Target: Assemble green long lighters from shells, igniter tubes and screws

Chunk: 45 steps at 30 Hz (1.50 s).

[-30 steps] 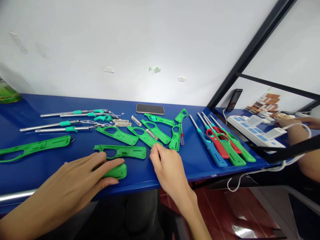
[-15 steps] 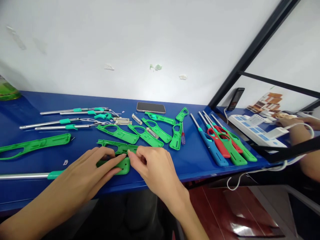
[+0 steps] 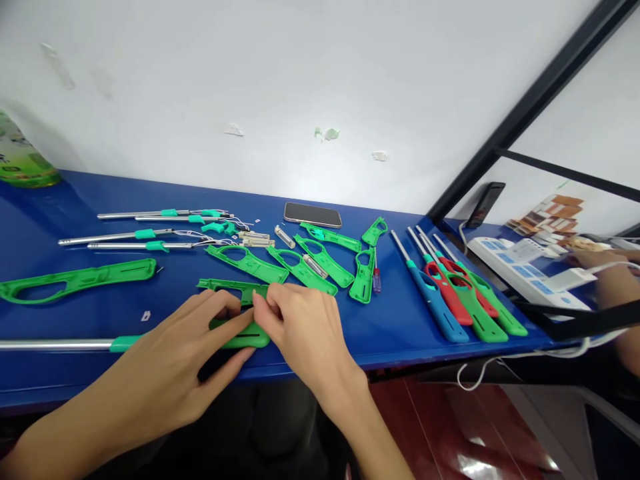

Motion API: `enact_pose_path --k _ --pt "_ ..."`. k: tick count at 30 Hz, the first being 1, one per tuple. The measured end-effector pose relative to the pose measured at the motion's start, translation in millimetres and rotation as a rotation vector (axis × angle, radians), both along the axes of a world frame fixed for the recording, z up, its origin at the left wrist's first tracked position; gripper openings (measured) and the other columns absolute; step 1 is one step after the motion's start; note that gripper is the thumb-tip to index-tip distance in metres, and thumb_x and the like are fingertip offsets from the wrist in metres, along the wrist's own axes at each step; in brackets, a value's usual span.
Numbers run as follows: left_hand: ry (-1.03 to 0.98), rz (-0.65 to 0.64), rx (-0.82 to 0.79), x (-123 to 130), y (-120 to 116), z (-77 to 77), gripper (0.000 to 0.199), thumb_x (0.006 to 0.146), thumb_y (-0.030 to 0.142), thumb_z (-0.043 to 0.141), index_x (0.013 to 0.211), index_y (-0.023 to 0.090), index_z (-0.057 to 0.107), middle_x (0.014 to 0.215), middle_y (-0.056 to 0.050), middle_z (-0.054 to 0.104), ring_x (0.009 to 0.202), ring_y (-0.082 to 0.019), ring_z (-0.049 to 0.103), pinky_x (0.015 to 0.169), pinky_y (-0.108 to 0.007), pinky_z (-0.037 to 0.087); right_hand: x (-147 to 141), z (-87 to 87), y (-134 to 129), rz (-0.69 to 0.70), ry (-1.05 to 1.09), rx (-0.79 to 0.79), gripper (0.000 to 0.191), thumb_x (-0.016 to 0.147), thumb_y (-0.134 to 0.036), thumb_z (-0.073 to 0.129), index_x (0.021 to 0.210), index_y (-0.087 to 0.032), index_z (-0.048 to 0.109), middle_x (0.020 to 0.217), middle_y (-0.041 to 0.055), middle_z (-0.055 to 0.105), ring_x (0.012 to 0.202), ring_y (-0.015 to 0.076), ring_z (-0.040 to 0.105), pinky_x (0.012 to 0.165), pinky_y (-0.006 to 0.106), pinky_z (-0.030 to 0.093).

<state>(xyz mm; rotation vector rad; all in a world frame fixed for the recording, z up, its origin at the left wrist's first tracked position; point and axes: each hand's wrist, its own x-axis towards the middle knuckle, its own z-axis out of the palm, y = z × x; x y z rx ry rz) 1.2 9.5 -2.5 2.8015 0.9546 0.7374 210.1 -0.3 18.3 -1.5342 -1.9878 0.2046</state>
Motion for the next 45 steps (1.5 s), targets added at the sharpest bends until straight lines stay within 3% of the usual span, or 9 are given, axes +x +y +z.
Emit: enact_pose_path --k 6,13,17,24,32,35,39,42,45 --pt "-0.003 -0.022 -0.050 -1 2 3.3 0.020 0.112 0.027 0.049 0.120 0.018 0.065 0.109 -0.008 0.056 0.096 -0.028 0.055 0.084 -0.047 0.050 -3 -4.2 4 0.017 -0.057 0.021 0.049 0.108 -0.033 0.061 0.068 -0.022 0.035 0.060 -0.0058 0.045 0.054 0.0104 0.036 0.054 0.031 0.020" --pt "-0.034 -0.014 -0.067 -3 5 1.5 0.019 0.109 0.031 0.058 0.115 0.015 0.068 0.104 -0.008 0.057 0.094 -0.029 0.057 0.081 -0.047 0.053 -8 -2.1 2 0.060 -0.335 0.322 0.044 0.109 -0.025 0.059 0.066 -0.021 0.053 0.059 -0.0035 0.052 0.053 0.0113 0.044 0.052 0.032 0.022" --pt "-0.039 -0.020 -0.035 -2 4 3.0 0.017 0.109 0.029 0.058 0.111 0.015 0.068 0.103 -0.008 0.057 0.093 -0.029 0.057 0.082 -0.048 0.053 -6 1.6 6 0.133 -0.408 0.328 0.045 0.111 -0.025 0.057 0.066 -0.020 0.059 0.059 -0.0028 0.055 0.054 0.0124 0.050 0.052 0.032 0.023" --pt "-0.016 -0.023 -0.008 -3 4 4.0 0.019 0.110 0.031 0.055 0.110 0.016 0.068 0.102 -0.008 0.057 0.090 -0.028 0.056 0.079 -0.046 0.052 1 1.2 3 0.111 -0.333 0.139 0.054 0.117 -0.044 0.050 0.071 -0.020 0.064 0.062 -0.0014 0.058 0.054 0.0125 0.052 0.053 0.032 0.021" --pt "-0.008 -0.020 0.017 -2 6 3.2 0.025 0.111 0.032 0.053 0.122 0.016 0.068 0.102 -0.007 0.057 0.090 -0.027 0.056 0.080 -0.046 0.052 6 5.0 -6 0.122 -0.087 -0.001 0.053 0.119 -0.041 0.040 0.072 -0.022 0.055 0.067 -0.0013 0.059 0.060 0.0135 0.054 0.061 0.032 0.031" --pt "-0.014 -0.020 0.013 -3 5 2.8 0.027 0.112 0.033 0.053 0.125 0.015 0.069 0.103 -0.008 0.057 0.092 -0.028 0.057 0.083 -0.047 0.053 9 5.1 -13 0.092 0.034 0.031 0.043 0.118 -0.036 0.046 0.080 -0.022 0.062 0.072 -0.0012 0.064 0.063 0.0136 0.058 0.064 0.030 0.040" --pt "-0.010 -0.025 -0.003 -3 5 3.4 0.030 0.112 0.034 0.052 0.127 0.014 0.069 0.102 -0.008 0.057 0.091 -0.028 0.057 0.082 -0.049 0.053 14 -0.4 -28 0.175 0.160 0.124 0.019 0.111 -0.026 0.060 0.113 -0.023 0.079 0.100 0.0022 0.079 0.087 0.0159 0.074 0.079 0.028 0.054" --pt "-0.002 -0.025 -0.005 -2 5 4.0 0.030 0.112 0.032 0.051 0.126 0.013 0.069 0.102 -0.008 0.057 0.091 -0.028 0.057 0.081 -0.048 0.054 18 -7.1 -36 0.218 0.112 0.173 0.025 0.109 -0.024 0.064 0.125 -0.024 0.083 0.107 0.0049 0.080 0.094 0.0183 0.077 0.081 0.030 0.059" --pt "-0.005 -0.022 0.015 -2 6 3.5 0.031 0.113 0.032 0.051 0.129 0.013 0.069 0.102 -0.008 0.057 0.092 -0.027 0.057 0.083 -0.047 0.054 19 -12.1 -39 0.183 0.078 0.193 0.026 0.108 -0.025 0.064 0.122 -0.023 0.086 0.105 0.0068 0.080 0.091 0.0203 0.077 0.077 0.033 0.061"
